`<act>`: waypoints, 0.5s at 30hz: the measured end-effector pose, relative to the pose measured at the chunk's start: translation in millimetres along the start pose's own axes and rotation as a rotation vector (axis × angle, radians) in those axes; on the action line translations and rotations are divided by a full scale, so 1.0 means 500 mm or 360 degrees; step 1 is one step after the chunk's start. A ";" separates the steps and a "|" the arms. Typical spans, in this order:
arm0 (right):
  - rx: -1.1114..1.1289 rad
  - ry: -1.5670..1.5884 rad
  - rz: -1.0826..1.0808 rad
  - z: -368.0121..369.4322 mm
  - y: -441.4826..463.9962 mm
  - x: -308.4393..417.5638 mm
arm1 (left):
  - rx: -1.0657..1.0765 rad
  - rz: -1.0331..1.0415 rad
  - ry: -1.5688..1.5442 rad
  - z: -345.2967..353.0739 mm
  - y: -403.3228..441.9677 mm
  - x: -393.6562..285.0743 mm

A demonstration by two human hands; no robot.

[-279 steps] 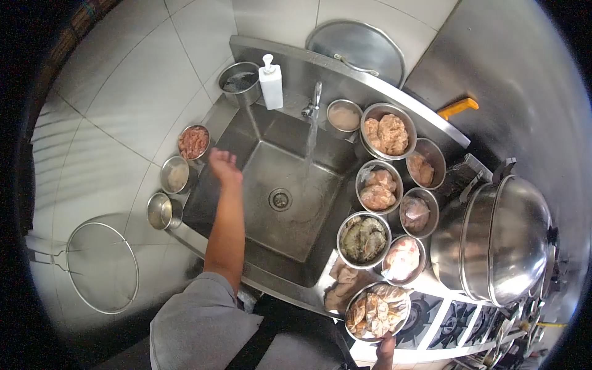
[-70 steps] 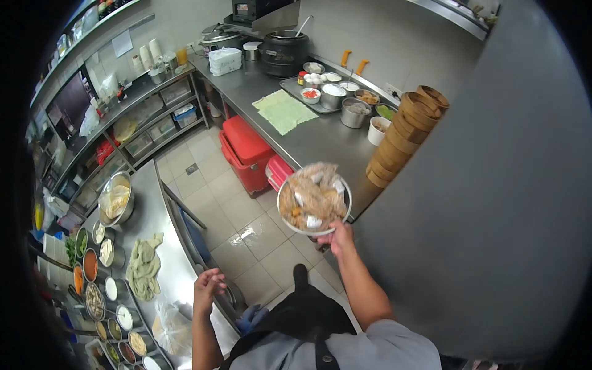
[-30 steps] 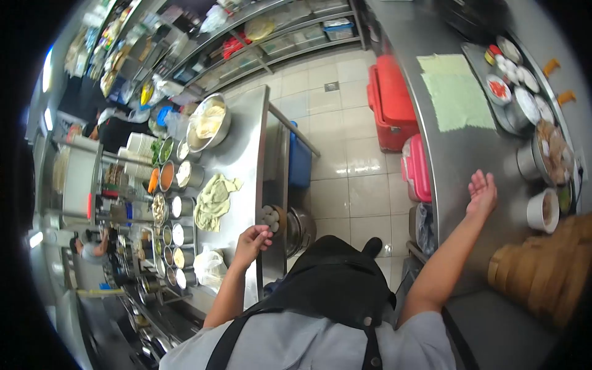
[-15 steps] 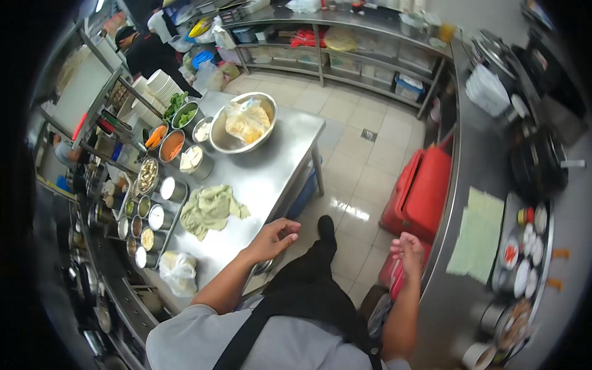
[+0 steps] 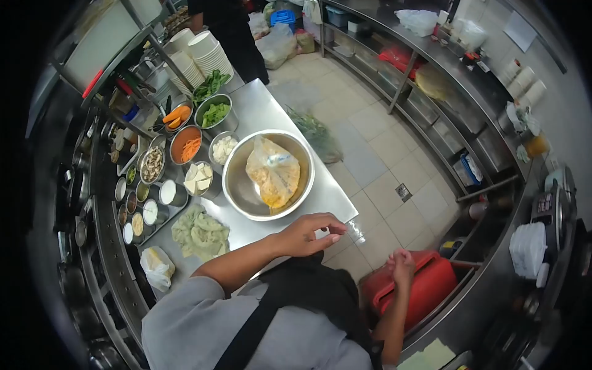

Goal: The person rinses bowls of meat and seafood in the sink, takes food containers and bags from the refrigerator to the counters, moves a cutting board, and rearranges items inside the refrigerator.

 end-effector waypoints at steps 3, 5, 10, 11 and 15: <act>0.0177 -0.0134 0.0020 0.099 0.132 0.043 | -0.0182 -0.0069 0.0054 -0.036 0.051 0.013; 0.0307 -0.0315 -0.0059 0.181 0.228 0.063 | -0.0380 -0.0174 0.0075 -0.065 0.063 0.037; 0.0796 -0.0565 -0.0101 0.441 0.440 0.100 | -0.1216 -0.0686 0.0103 -0.136 0.021 0.141; 0.0902 -0.0528 -0.0046 0.492 0.465 0.105 | -0.1476 -0.0783 0.0004 -0.140 0.015 0.149; 0.1206 -0.0518 0.0016 0.648 0.523 0.132 | -0.2170 -0.1105 0.0012 -0.088 0.007 0.155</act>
Point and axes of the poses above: each hand's wrist, its own y-axis towards the middle knuckle, its own z-axis out of the palm, x = y × z, the point moved 8 cm from there along y, towards the middle knuckle, and after that the axes turned 14 degrees about -x, right-handed, at the moved point
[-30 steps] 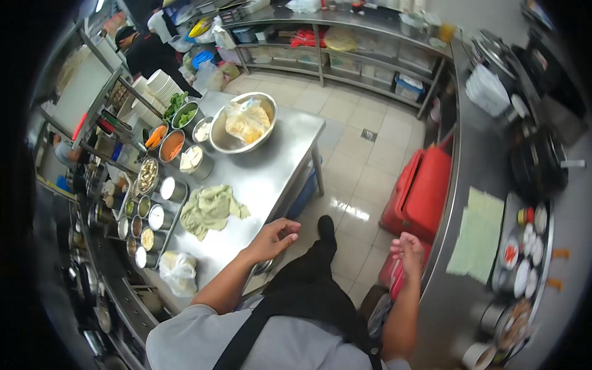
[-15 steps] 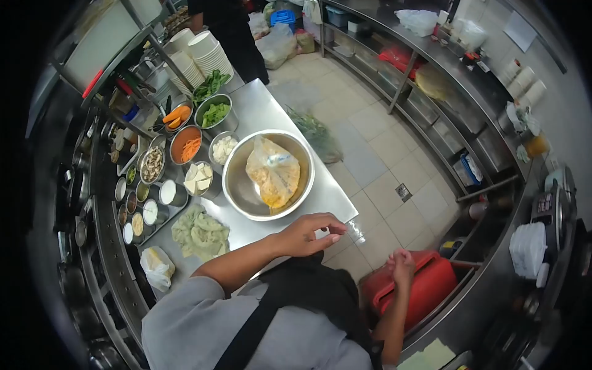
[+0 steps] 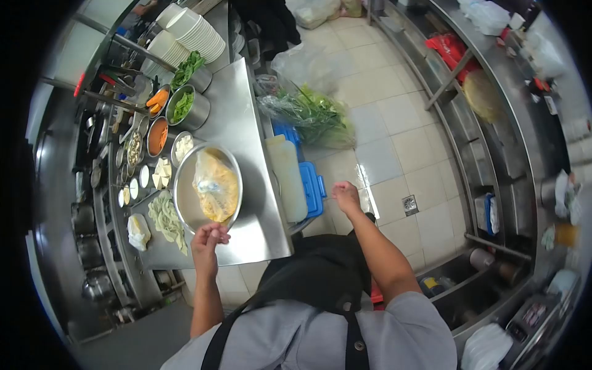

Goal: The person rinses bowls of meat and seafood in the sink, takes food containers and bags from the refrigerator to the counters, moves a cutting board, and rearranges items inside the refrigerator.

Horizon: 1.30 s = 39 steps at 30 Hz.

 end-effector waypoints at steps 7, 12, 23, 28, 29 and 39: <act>0.0557 -0.0693 -0.0093 0.182 0.135 -0.080 | 0.0196 -0.0273 0.0084 0.253 -0.150 0.087; 0.0722 -0.0989 -0.0041 0.257 0.131 -0.173 | 0.0094 -0.1109 -0.0484 0.413 -0.159 0.305; 0.0879 -0.0565 0.0421 0.392 0.154 -0.283 | -0.1215 -0.1038 -0.1617 0.465 0.103 0.559; 0.0928 -0.0469 0.0306 0.377 0.147 -0.231 | -0.1457 -0.0885 -0.2017 0.413 0.184 0.623; 0.0951 -0.0514 0.0276 0.368 0.154 -0.220 | -0.1460 -0.0790 -0.1975 0.406 0.196 0.619; 0.1158 -0.0630 0.0205 0.228 0.262 -0.212 | -0.1794 -0.0664 -0.1727 0.349 0.217 0.622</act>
Point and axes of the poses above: each hand's wrist, its own y-axis towards the middle knuckle, its own z-axis out of the palm, x = y × z, the point moved 8 cm from there along y, towards the middle knuckle, and after that the axes turned 14 degrees about -x, right-handed, at the moved point
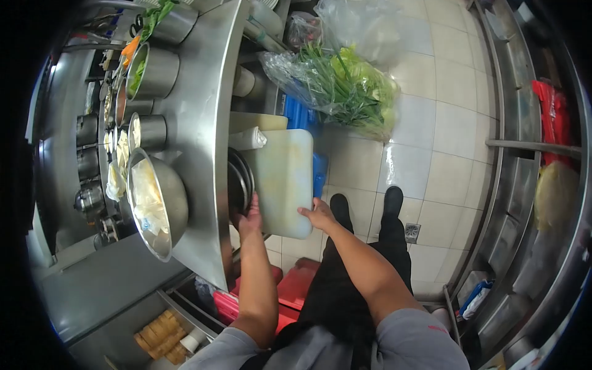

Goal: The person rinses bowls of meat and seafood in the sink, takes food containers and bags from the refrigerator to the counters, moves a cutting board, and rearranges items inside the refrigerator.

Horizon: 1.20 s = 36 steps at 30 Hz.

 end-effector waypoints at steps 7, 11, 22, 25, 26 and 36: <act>0.0187 -0.0137 0.0023 -0.042 0.005 0.016 | -0.0307 0.0013 -0.0006 -0.033 -0.030 0.031; 0.0283 -0.0136 -0.0011 -0.043 0.011 0.024 | 0.0121 0.0096 0.0627 0.020 -0.144 0.130; 0.0598 -0.0050 0.0140 -0.032 0.017 0.020 | -0.0119 0.0206 0.0580 0.316 0.044 0.184; 0.0573 -0.0160 0.0026 -0.030 0.023 0.018 | -0.0089 0.0325 0.0296 0.363 0.112 0.151; 0.0578 -0.0173 0.0059 -0.033 0.023 0.020 | -0.0146 0.0397 0.0233 0.381 0.122 0.134; 0.0666 -0.0206 0.0136 -0.035 0.018 0.034 | -0.0315 0.0944 -0.0328 0.471 0.209 -0.006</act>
Point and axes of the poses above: each hand's wrist, its own y-axis towards the middle knuckle, its own z-axis out of the palm, x = y × z, the point moved 8 cm from there along y, towards the middle knuckle, and after that the axes turned 14 degrees about -x, right-handed, at the moved point
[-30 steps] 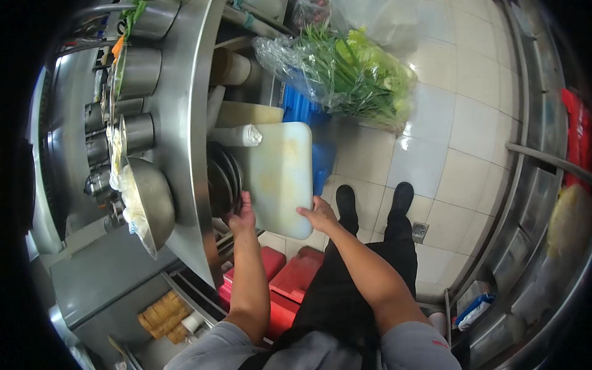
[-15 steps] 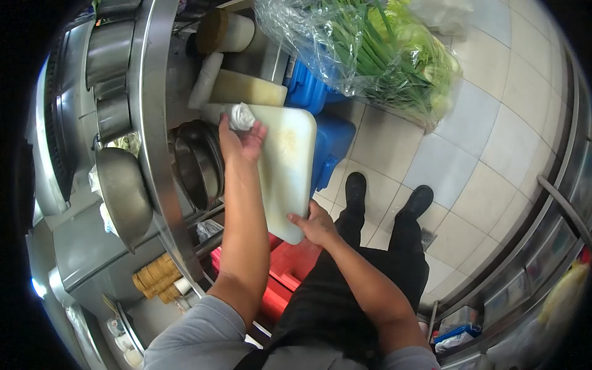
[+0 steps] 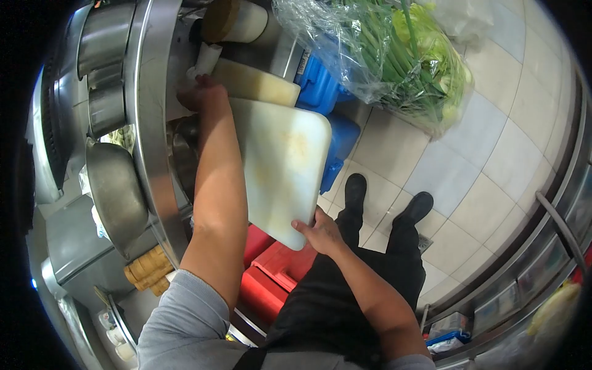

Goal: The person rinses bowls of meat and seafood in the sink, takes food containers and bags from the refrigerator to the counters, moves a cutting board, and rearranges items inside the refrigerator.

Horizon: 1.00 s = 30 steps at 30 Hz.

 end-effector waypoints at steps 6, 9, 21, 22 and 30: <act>-0.0066 0.0105 -0.0099 0.006 0.016 -0.017 | -0.0250 0.0168 0.0588 -0.014 -0.043 -0.007; -0.0021 0.0283 -0.0085 0.022 0.015 0.000 | 0.0108 -0.0120 0.0942 -0.040 -0.213 -0.023; -0.0173 0.0863 0.0146 0.020 -0.039 0.042 | 0.0116 -0.0803 0.0174 -0.613 -0.227 -0.261; -0.0190 0.0853 0.0138 0.009 -0.059 0.059 | 0.0122 -0.0811 0.0089 -0.614 -0.182 -0.262; -0.0405 0.0610 -0.0132 -0.112 -0.262 0.221 | -0.0047 -0.0941 0.0427 -0.551 -0.098 -0.189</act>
Point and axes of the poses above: each hand's wrist, its own y-axis towards the middle knuckle, its own z-axis out of the palm, x = y × z, the point moved 8 cm from there along y, towards the middle knuckle, and after that the axes turned 14 degrees about -x, right-handed, at the moved point
